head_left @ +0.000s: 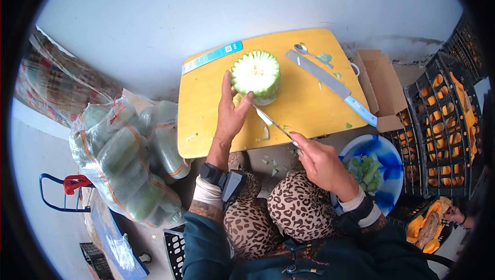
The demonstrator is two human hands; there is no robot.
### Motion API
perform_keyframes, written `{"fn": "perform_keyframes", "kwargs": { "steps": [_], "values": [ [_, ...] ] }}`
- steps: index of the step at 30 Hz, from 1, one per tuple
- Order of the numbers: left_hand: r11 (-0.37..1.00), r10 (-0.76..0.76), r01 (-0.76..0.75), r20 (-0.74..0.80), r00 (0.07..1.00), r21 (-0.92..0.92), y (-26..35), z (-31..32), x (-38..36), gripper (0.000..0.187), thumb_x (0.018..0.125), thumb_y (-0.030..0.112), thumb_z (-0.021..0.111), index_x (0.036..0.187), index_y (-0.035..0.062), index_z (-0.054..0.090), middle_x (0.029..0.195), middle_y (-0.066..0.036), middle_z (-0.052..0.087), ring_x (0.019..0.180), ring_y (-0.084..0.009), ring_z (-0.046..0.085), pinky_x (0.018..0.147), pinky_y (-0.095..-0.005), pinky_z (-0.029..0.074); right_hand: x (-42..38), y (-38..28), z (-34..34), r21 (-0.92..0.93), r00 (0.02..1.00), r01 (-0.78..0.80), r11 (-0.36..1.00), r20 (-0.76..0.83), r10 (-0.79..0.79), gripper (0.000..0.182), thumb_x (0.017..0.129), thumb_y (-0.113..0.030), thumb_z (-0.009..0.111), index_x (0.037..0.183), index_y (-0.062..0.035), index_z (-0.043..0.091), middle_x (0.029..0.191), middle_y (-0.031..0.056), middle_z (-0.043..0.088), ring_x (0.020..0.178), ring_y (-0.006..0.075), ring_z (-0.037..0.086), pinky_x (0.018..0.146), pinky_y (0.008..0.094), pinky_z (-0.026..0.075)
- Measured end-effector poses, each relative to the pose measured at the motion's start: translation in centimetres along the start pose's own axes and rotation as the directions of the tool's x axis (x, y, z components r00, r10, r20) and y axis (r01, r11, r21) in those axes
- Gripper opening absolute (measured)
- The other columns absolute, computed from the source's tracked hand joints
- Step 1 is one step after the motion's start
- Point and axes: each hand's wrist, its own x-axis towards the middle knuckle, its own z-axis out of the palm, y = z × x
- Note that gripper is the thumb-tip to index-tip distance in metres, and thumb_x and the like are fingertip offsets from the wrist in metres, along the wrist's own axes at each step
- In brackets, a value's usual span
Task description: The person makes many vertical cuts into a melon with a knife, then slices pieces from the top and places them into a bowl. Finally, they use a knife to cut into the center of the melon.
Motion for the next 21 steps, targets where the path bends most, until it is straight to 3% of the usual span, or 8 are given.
{"fn": "perform_keyframes", "kwargs": {
  "steps": [4,7,10,11,14,16,18,21],
  "values": [
    [0.992,-0.061,0.067,0.051,0.997,-0.110,-0.1,-0.7,0.1,0.089,0.089,0.016,0.068,0.155,-0.0007,0.012,0.151,-0.023,0.035,0.136,-0.0327,0.041,0.108,-0.0409,0.039,-1.3,0.3,-1.0,-0.041,0.998,-0.050,0.998,-0.035,0.049,0.038,0.089,0.003,0.058,0.127,-0.0004,0.057,0.097,0.0220,0.066,0.087,0.0398,0.066,0.072,0.0434,0.053],
    [0.995,-0.001,-0.007,-0.075,0.997,-0.103,-0.7,0.3,-0.3,0.080,0.089,0.019,0.069,0.152,-0.0021,0.024,0.145,-0.023,0.041,0.129,-0.0312,0.047,0.107,-0.0421,0.039,-1.4,0.5,-1.2,-0.042,0.996,-0.084,0.996,-0.011,0.084,0.037,0.089,0.002,0.059,0.127,-0.0008,0.058,0.096,0.0216,0.067,0.085,0.0388,0.067,0.072,0.0425,0.053],
    [0.893,0.295,-0.185,-0.220,0.930,0.411,0.5,0.0,-0.8,0.063,0.089,0.020,0.070,0.140,-0.0024,0.040,0.136,-0.021,0.046,0.121,-0.0289,0.049,0.102,-0.0422,0.041,-1.3,0.6,-1.1,0.072,0.994,-0.110,0.991,-0.016,0.112,0.036,0.091,0.001,0.059,0.127,-0.0008,0.058,0.094,0.0214,0.068,0.084,0.0353,0.069,0.072,0.0392,0.054],
    [0.861,0.434,-0.278,-0.329,0.839,0.426,1.1,0.1,-0.6,0.036,0.090,0.021,0.072,0.113,-0.0015,0.057,0.109,-0.016,0.059,0.097,-0.0223,0.057,0.085,-0.0368,0.048,-1.2,0.5,-0.9,0.116,0.991,-0.119,0.986,-0.052,0.126,0.035,0.091,0.001,0.059,0.127,-0.0006,0.059,0.094,0.0210,0.068,0.083,0.0330,0.070,0.073,0.0375,0.055],
    [0.989,0.085,-0.060,-0.187,0.979,0.137,5.3,-0.6,-1.7,0.031,0.090,0.025,0.074,0.083,-0.0018,0.060,0.066,-0.001,0.059,0.061,-0.0102,0.053,0.058,-0.0268,0.045,-0.8,0.0,-0.6,0.239,0.981,-0.150,0.959,-0.086,0.174,0.035,0.092,0.001,0.059,0.127,0.0004,0.059,0.092,0.0196,0.069,0.081,0.0257,0.071,0.074,0.0331,0.055],
    [0.981,-0.039,0.030,0.042,0.998,0.194,6.4,-0.7,-2.1,0.027,0.091,0.024,0.073,0.086,0.0002,0.060,0.069,0.001,0.057,0.064,-0.0074,0.051,0.058,-0.0243,0.043,-0.4,-0.7,-0.3,0.305,0.976,-0.154,0.940,-0.099,0.192,0.035,0.092,0.001,0.059,0.127,0.0009,0.059,0.091,0.0184,0.069,0.081,0.0220,0.071,0.073,0.0314,0.055],
    [0.958,-0.210,0.147,0.255,0.944,0.245,6.7,-1.0,-2.3,0.029,0.089,0.025,0.075,0.088,0.0003,0.060,0.070,0.000,0.057,0.065,-0.0068,0.051,0.058,-0.0241,0.043,0.0,-1.3,0.1,0.353,0.970,-0.145,0.924,-0.134,0.203,0.035,0.092,0.002,0.059,0.127,0.0014,0.059,0.089,0.0170,0.069,0.081,0.0197,0.070,0.073,0.0309,0.054],
    [0.866,-0.260,0.109,0.253,0.932,0.488,6.0,-1.4,-2.2,0.032,0.086,0.024,0.078,0.089,-0.0015,0.059,0.072,-0.003,0.058,0.067,-0.0087,0.053,0.060,-0.0263,0.046,0.9,-1.1,0.5,0.235,0.952,-0.127,0.964,-0.245,0.185,0.033,0.092,0.001,0.059,0.125,0.0021,0.059,0.089,0.0183,0.069,0.081,0.0239,0.071,0.073,0.0320,0.054]
  ]
}}
